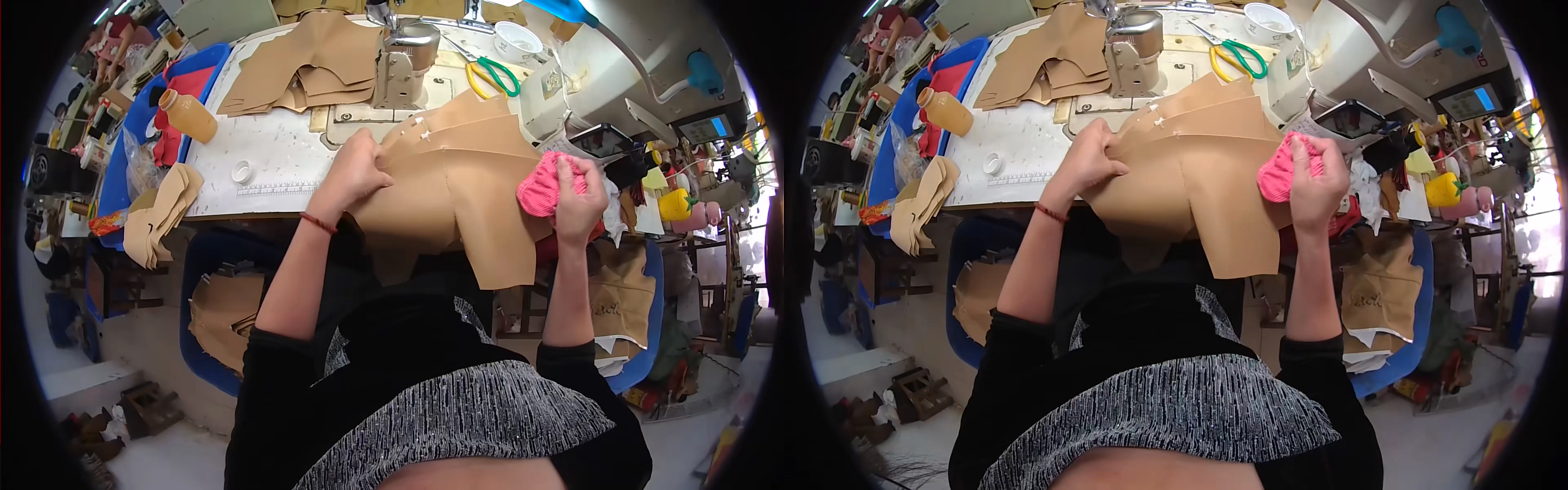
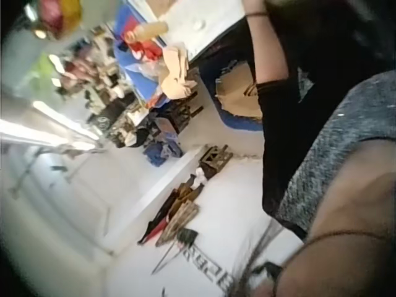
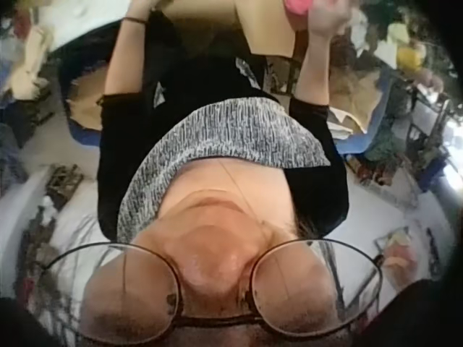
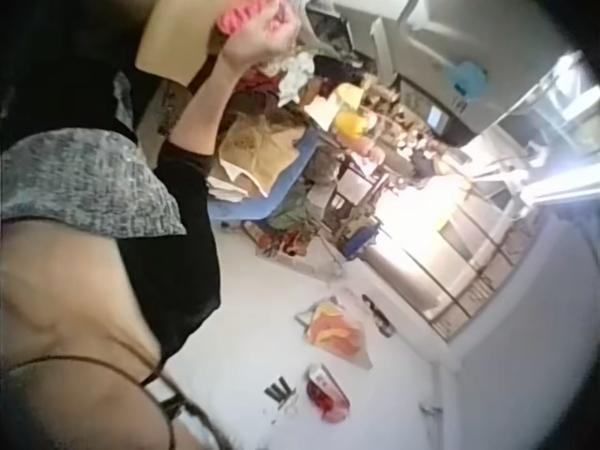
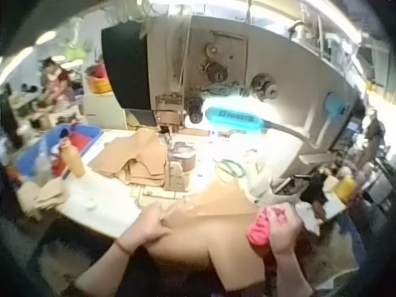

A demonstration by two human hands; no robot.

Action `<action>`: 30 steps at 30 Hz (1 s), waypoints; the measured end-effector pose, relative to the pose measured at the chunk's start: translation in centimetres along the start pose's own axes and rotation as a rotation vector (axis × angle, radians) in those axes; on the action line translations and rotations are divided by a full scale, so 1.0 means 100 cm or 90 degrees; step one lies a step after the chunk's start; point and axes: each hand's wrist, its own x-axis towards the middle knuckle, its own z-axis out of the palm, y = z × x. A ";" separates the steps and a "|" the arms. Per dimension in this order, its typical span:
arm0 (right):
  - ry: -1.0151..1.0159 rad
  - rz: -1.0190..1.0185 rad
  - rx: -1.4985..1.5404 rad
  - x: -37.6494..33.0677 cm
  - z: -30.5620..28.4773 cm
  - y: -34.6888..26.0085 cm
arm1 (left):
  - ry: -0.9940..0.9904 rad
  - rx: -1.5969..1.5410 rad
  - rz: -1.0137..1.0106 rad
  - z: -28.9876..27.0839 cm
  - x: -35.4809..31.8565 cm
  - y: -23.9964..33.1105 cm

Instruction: The person opens a bottle of liquid, applies it to a cloth, wipes marks off fabric shoe components with the cloth, and places the components into a bin.

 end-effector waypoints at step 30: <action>0.055 0.081 0.027 -0.040 0.030 0.030 | 0.208 0.326 0.247 0.060 -0.070 0.079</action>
